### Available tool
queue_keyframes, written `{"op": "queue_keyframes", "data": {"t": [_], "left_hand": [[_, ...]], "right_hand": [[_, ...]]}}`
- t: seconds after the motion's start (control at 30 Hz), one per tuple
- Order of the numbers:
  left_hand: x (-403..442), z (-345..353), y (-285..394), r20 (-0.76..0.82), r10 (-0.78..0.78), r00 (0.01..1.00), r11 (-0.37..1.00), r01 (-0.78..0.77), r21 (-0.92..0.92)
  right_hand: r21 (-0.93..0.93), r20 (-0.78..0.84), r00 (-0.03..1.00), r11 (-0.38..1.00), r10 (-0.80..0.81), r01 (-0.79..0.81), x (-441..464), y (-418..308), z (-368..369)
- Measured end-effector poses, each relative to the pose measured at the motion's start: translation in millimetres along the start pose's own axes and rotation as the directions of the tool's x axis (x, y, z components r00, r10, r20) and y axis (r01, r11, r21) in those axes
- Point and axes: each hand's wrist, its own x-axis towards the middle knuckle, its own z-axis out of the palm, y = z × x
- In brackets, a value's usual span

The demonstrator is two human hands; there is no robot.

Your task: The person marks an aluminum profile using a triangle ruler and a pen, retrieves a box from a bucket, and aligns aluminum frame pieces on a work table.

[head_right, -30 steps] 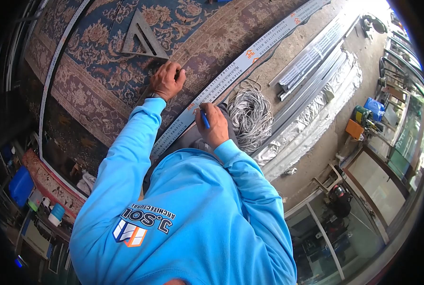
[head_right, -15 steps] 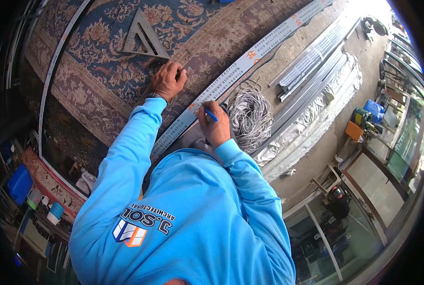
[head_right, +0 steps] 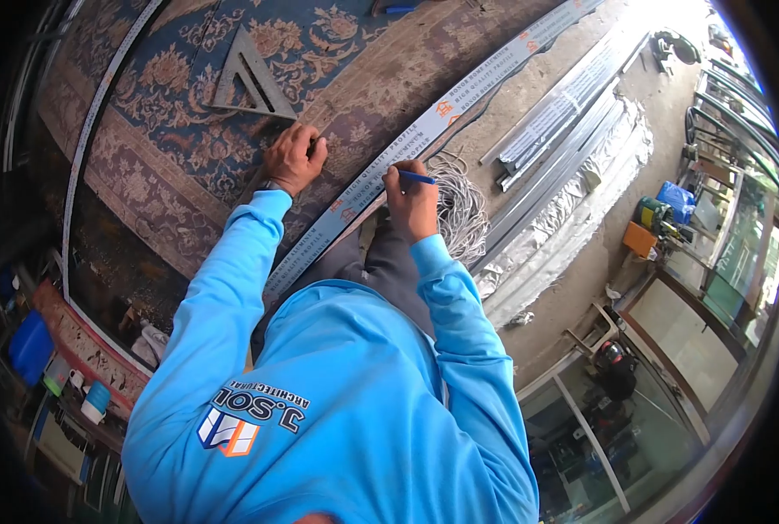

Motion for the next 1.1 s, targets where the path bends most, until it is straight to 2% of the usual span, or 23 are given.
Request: {"op": "queue_keyframes", "data": {"t": [0.23,0.33,0.47,0.57,0.67,0.93,1.1], "left_hand": [[-0.3,0.8,-0.5,0.002,-0.001,1.000,1.000,0.001,0.000],[-0.3,0.2,0.0,0.012,-0.004,1.000,1.000,0.004,-0.010],[-0.1,-0.5,0.6,0.007,-0.006,1.000,1.000,0.006,-0.012],[0.7,-2.0,2.7,0.015,-0.013,1.000,1.000,0.013,0.002],[1.3,-2.3,2.3,0.022,-0.020,1.000,1.000,0.020,-0.004],[1.4,-2.3,3.1,0.005,-0.006,1.000,1.000,0.006,-0.015],[2.9,-4.8,4.8,-0.007,0.007,1.000,1.000,-0.007,-0.014]], "right_hand": [[0.056,-0.048,0.999,0.998,0.024,-0.021,38.5,2.1,-21.8],[-0.002,-0.076,0.997,0.999,0.032,-0.032,47.8,4.3,-26.5],[-0.091,-0.159,0.987,0.996,-0.035,0.021,58.8,10.8,-31.6],[-0.014,-0.158,0.987,1.000,-0.005,0.003,60.3,13.9,-33.6],[0.016,-0.245,0.969,1.000,-0.015,0.019,54.0,13.0,-32.9],[-0.065,-0.165,0.986,0.997,0.038,-0.049,47.7,-4.4,-32.4],[-0.060,-0.172,0.985,0.998,0.025,-0.036,47.7,-4.7,-29.6]]}}
